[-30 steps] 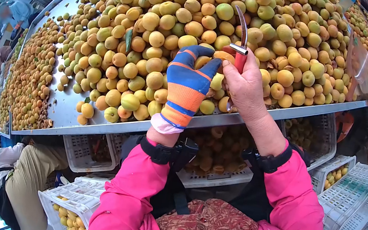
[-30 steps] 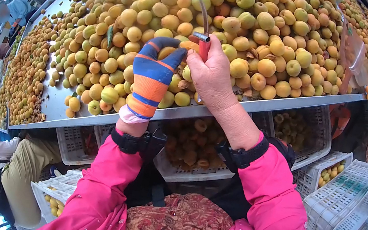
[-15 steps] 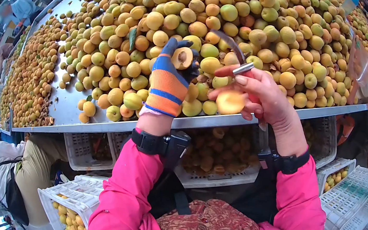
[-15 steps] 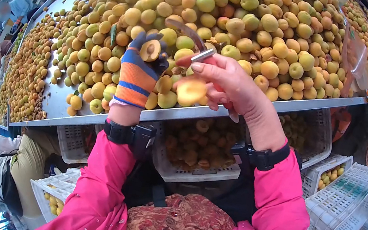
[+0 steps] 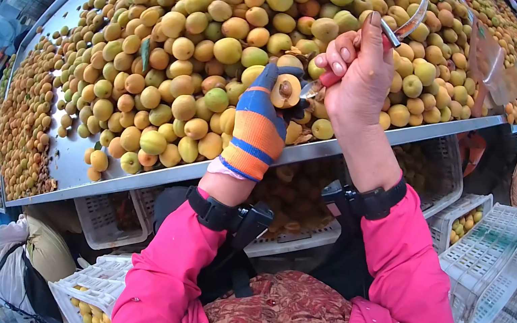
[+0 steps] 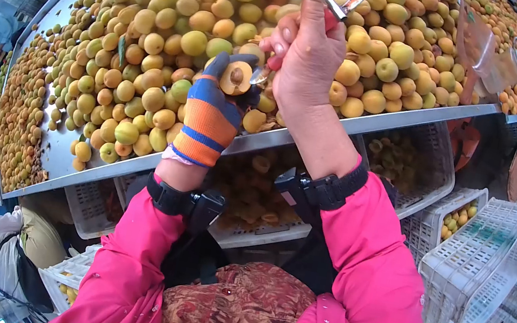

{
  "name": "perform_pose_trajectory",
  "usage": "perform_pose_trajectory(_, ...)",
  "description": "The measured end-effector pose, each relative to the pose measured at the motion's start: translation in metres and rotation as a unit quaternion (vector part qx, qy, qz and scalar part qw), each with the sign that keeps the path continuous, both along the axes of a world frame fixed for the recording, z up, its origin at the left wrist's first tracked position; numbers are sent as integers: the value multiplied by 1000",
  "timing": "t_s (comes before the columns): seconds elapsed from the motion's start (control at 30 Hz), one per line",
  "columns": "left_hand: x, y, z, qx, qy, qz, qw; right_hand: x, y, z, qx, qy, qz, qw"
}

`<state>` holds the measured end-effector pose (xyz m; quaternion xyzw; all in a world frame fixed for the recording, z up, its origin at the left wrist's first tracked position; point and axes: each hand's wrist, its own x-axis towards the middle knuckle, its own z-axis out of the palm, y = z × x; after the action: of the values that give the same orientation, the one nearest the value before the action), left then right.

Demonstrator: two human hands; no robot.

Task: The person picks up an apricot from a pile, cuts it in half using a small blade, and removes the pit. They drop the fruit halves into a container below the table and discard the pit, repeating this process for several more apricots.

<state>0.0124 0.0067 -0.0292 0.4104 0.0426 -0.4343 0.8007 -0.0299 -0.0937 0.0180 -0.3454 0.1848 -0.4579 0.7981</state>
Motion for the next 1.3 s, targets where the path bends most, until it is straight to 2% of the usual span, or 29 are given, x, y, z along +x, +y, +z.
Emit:
perform_pose_trajectory(0.03, -2, -3, 0, -6, 7, 3, 1000, -1, -3, 0, 1, -2, 4, 1000)
perform_pose_trajectory(0.07, -9, -1, -1, 4, -114, -35, 993, 0, -5, -3, -10, -4, 2, 1000)
perform_pose_trajectory(0.1, -12, -5, -9, 4, -114, -37, 993, -1, -6, -3, -9, -3, 0, 1000)
perform_pose_trajectory(0.17, -18, -16, -33, 47, -270, 63, 960, 0, -5, -2, -14, 15, -2, 1000)
perform_pose_trajectory(0.2, -20, -12, -12, 134, -304, 35, 943, 2, -1, -1, -31, 18, -15, 999)
perform_pose_trajectory(0.23, -19, -9, -12, 134, -305, 34, 942, 2, 1, -1, -31, 18, -15, 999)
perform_pose_trajectory(0.27, -18, -6, -12, 202, -473, 13, 858, 2, 2, -2, -42, 22, -5, 999)
perform_pose_trajectory(0.3, -17, -5, -13, 261, -622, -8, 738, 2, 2, -4, -54, 25, 6, 998)
perform_pose_trajectory(0.33, -17, -5, -14, 261, -623, -9, 738, 3, 2, -6, -45, 17, 12, 999)
perform_pose_trajectory(0.4, -15, -5, -19, 262, -661, 14, 703, 3, -3, -8, -9, 5, 33, 999)
perform_pose_trajectory(0.43, -14, -5, -23, 262, -661, 13, 703, 3, -4, -8, 26, -7, 54, 998)
perform_pose_trajectory(0.47, -12, -5, -28, 241, -638, -10, 731, 2, -2, -9, 26, -7, 53, 998)
perform_pose_trajectory(0.5, -9, -5, -32, 221, -613, -33, 758, 3, 1, -6, -2, 9, 81, 997)
perform_pose_trajectory(0.6, 1, -4, -41, 204, -587, -78, 779, 1, 3, -7, -41, 17, 128, 991)
perform_pose_trajectory(0.7, -14, 8, -6, 204, -618, -128, 748, 5, 11, -9, -92, 4, 148, 985)
perform_pose_trajectory(0.73, -14, 7, -7, 181, -534, -143, 813, 6, 15, -10, -128, -2, 146, 981)
perform_pose_trajectory(0.9, -7, 1, -10, 109, -525, -92, 839, 8, 1, -8, -66, -51, 131, 988)
perform_pose_trajectory(0.93, -2, 0, -21, -91, -288, -84, 949, 8, -6, -6, -27, -80, 109, 990)
perform_pose_trajectory(0.97, 5, 0, -31, -282, -22, -65, 957, 6, -12, -5, 12, -108, 87, 990)
perform_pose_trajectory(1.0, 13, 0, -5, -100, 63, -33, 992, 4, -15, -5, -32, -73, 64, 995)
perform_pose_trajectory(1.03, 16, -1, 1, -102, 62, -31, 992, 5, -14, -8, -34, -74, 66, 994)
perform_pose_trajectory(1.07, 18, -2, 6, -53, 1, 1, 999, 6, -12, -15, -129, 65, 74, 987)
perform_pose_trajectory(1.1, 20, -3, 9, -4, -60, 34, 998, 5, -10, -21, -222, 202, 79, 951)
perform_pose_trajectory(1.13, 21, -2, 8, 100, -301, 83, 945, 5, -2, -25, -355, 248, 97, 896)
perform_pose_trajectory(1.17, 27, -3, 9, 32, -125, 67, 989, 4, 8, -29, -365, 271, 162, 876)
perform_pose_trajectory(1.2, 33, 1, -5, 112, -361, 84, 922, 5, 17, -33, -415, 276, 143, 855)
perform_pose_trajectory(1.23, 34, 4, -7, 182, -573, 95, 794, 6, 23, -33, -464, 282, 124, 831)
perform_pose_trajectory(1.27, 38, 4, -9, 33, -145, 107, 983, 4, 26, -32, -469, 284, 129, 826)
perform_pose_trajectory(1.3, 40, 6, -17, 54, -200, 100, 973, 2, 27, -28, -475, 287, 132, 821)
